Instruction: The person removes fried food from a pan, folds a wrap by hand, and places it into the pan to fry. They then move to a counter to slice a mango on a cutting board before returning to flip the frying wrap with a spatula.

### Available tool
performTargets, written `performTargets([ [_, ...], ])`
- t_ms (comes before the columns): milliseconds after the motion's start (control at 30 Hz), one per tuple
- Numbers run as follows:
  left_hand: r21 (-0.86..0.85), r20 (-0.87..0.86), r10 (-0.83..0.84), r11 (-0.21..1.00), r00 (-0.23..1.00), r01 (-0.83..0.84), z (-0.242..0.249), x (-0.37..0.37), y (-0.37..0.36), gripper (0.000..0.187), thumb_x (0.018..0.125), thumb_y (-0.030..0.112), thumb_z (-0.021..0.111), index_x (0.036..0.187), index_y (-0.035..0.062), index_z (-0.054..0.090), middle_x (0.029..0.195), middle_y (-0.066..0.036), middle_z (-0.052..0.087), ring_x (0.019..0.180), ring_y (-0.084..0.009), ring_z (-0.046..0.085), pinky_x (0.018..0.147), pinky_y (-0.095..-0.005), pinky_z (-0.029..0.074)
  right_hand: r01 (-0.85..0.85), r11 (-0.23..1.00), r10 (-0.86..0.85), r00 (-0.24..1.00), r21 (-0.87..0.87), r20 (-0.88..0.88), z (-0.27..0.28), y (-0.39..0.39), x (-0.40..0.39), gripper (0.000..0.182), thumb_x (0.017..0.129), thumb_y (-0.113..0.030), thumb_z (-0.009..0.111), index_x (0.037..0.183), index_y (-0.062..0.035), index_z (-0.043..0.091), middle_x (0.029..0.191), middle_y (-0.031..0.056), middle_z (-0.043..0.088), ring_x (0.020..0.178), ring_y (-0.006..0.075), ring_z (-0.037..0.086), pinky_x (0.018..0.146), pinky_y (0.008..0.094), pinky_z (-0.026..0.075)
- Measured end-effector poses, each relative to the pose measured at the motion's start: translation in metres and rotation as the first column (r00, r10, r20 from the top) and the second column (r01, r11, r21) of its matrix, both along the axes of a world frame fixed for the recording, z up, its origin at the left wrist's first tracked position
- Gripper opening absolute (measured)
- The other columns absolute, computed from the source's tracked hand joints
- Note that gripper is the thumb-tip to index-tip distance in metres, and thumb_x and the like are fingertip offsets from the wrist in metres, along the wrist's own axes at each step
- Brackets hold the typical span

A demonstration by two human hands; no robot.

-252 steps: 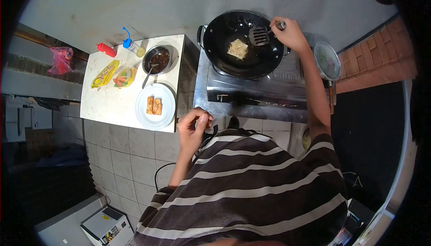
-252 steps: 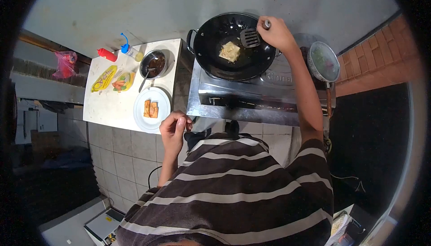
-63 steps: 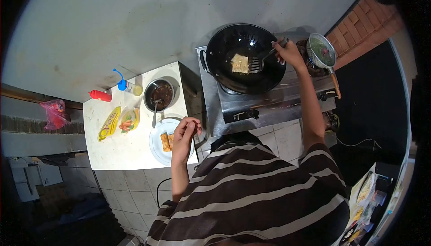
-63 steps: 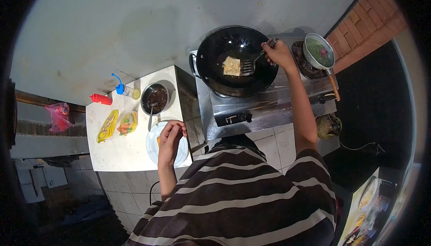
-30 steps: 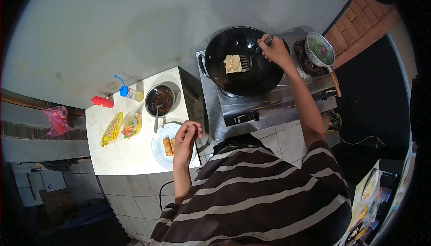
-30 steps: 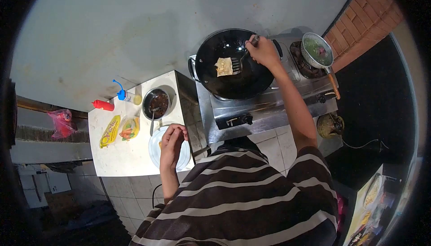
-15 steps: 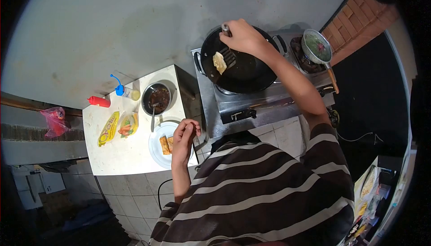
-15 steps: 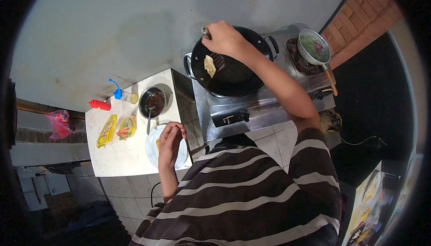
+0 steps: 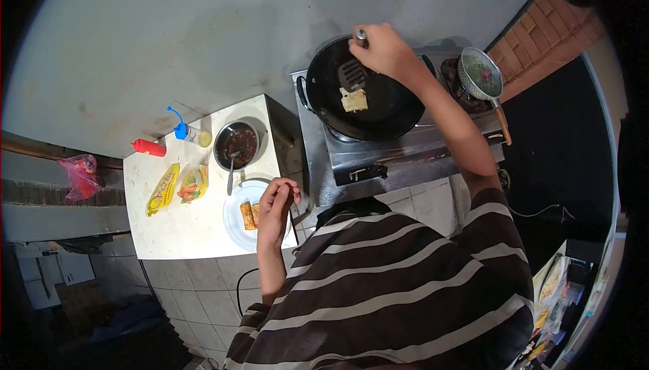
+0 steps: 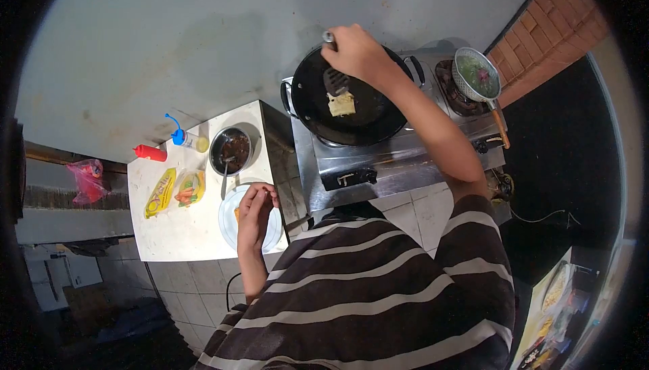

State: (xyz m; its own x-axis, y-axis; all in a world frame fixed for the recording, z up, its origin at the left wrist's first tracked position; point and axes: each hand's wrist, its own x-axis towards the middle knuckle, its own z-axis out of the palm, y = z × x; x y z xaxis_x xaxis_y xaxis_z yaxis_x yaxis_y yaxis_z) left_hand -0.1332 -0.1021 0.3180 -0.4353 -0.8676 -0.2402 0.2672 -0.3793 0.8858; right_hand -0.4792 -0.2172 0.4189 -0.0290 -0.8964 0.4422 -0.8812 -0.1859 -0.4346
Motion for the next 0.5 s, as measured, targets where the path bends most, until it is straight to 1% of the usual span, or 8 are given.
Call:
performTargets([
  [33, 0.001, 0.000, 0.002, 1.000, 1.000, -0.002, -0.001, 0.001, -0.001, 0.019, 0.099, 0.018, 0.051, 0.103, 0.0006, 0.058, 0.089, -0.004, 0.057, 0.080, -0.0128, 0.054, 0.076, -0.0252, 0.044, 0.018, 0.999, -0.016, 0.996, -0.031, 0.084, -0.011, 0.002, -0.006, 0.025, 0.084, -0.020, 0.059, 0.074, 0.0023, 0.057, 0.062, 0.0194, 0.057, 0.064, 0.0426, 0.055, 0.068, 0.0476, 0.048],
  [67, -0.002, -0.015, -0.008, 1.000, 1.000, 0.008, -0.001, 0.002, -0.002, 0.018, 0.100, 0.016, 0.050, 0.104, 0.0004, 0.058, 0.091, -0.004, 0.057, 0.081, -0.0121, 0.054, 0.077, -0.0248, 0.044, 0.017, 0.999, -0.015, 0.996, -0.030, 0.084, -0.018, 0.005, -0.014, 0.025, 0.084, -0.020, 0.059, 0.074, 0.0023, 0.057, 0.062, 0.0194, 0.057, 0.064, 0.0426, 0.055, 0.068, 0.0476, 0.048],
  [133, -0.004, -0.029, -0.020, 1.000, 0.999, 0.020, -0.002, 0.003, -0.004, 0.017, 0.100, 0.015, 0.050, 0.104, 0.0002, 0.058, 0.093, -0.004, 0.057, 0.082, -0.0114, 0.055, 0.078, -0.0244, 0.045, 0.056, 0.997, -0.063, 0.985, 0.044, 0.158, -0.025, 0.015, -0.023, 0.026, 0.084, -0.020, 0.060, 0.072, 0.0024, 0.056, 0.062, 0.0197, 0.056, 0.062, 0.0422, 0.054, 0.064, 0.0456, 0.046],
  [167, -0.007, -0.028, -0.028, 1.000, 0.999, 0.028, -0.002, 0.002, -0.005, 0.017, 0.100, 0.015, 0.050, 0.104, 0.0003, 0.058, 0.093, -0.004, 0.057, 0.082, -0.0113, 0.054, 0.078, -0.0244, 0.045, 0.067, 0.995, -0.080, 0.973, 0.069, 0.216, -0.029, 0.020, -0.026, 0.025, 0.085, -0.019, 0.060, 0.072, 0.0017, 0.055, 0.061, 0.0194, 0.055, 0.059, 0.0418, 0.051, 0.059, 0.0430, 0.044],
  [300, -0.007, -0.028, -0.051, 0.999, 0.998, 0.051, -0.001, -0.002, -0.009, 0.018, 0.100, 0.016, 0.050, 0.104, 0.0006, 0.058, 0.093, -0.004, 0.057, 0.082, -0.0113, 0.054, 0.078, -0.0244, 0.044, 0.135, 0.990, -0.140, 0.957, 0.036, 0.253, -0.043, 0.032, -0.031, 0.024, 0.085, -0.019, 0.060, 0.074, 0.0010, 0.054, 0.060, 0.0186, 0.054, 0.055, 0.0393, 0.050, 0.055, 0.0405, 0.042],
  [367, -0.006, -0.018, -0.059, 0.998, 0.998, 0.059, -0.002, -0.004, -0.011, 0.018, 0.100, 0.016, 0.050, 0.104, 0.0007, 0.058, 0.093, -0.004, 0.057, 0.082, -0.0115, 0.054, 0.078, -0.0245, 0.044, 0.170, 0.983, -0.185, 0.940, 0.076, 0.288, -0.045, 0.036, -0.032, 0.023, 0.085, -0.019, 0.059, 0.074, 0.0001, 0.054, 0.059, 0.0175, 0.053, 0.053, 0.0361, 0.049, 0.055, 0.0398, 0.042],
  [500, -0.009, 0.009, -0.064, 0.998, 0.998, 0.064, 0.002, -0.013, -0.012, 0.019, 0.099, 0.019, 0.050, 0.103, 0.0008, 0.057, 0.091, -0.004, 0.056, 0.081, -0.0128, 0.054, 0.076, -0.0253, 0.043, 0.185, 0.978, -0.205, 0.930, 0.096, 0.305, -0.045, 0.039, -0.029, 0.023, 0.085, -0.019, 0.059, 0.074, -0.0001, 0.054, 0.058, 0.0170, 0.053, 0.052, 0.0340, 0.049, 0.054, 0.0395, 0.042],
])
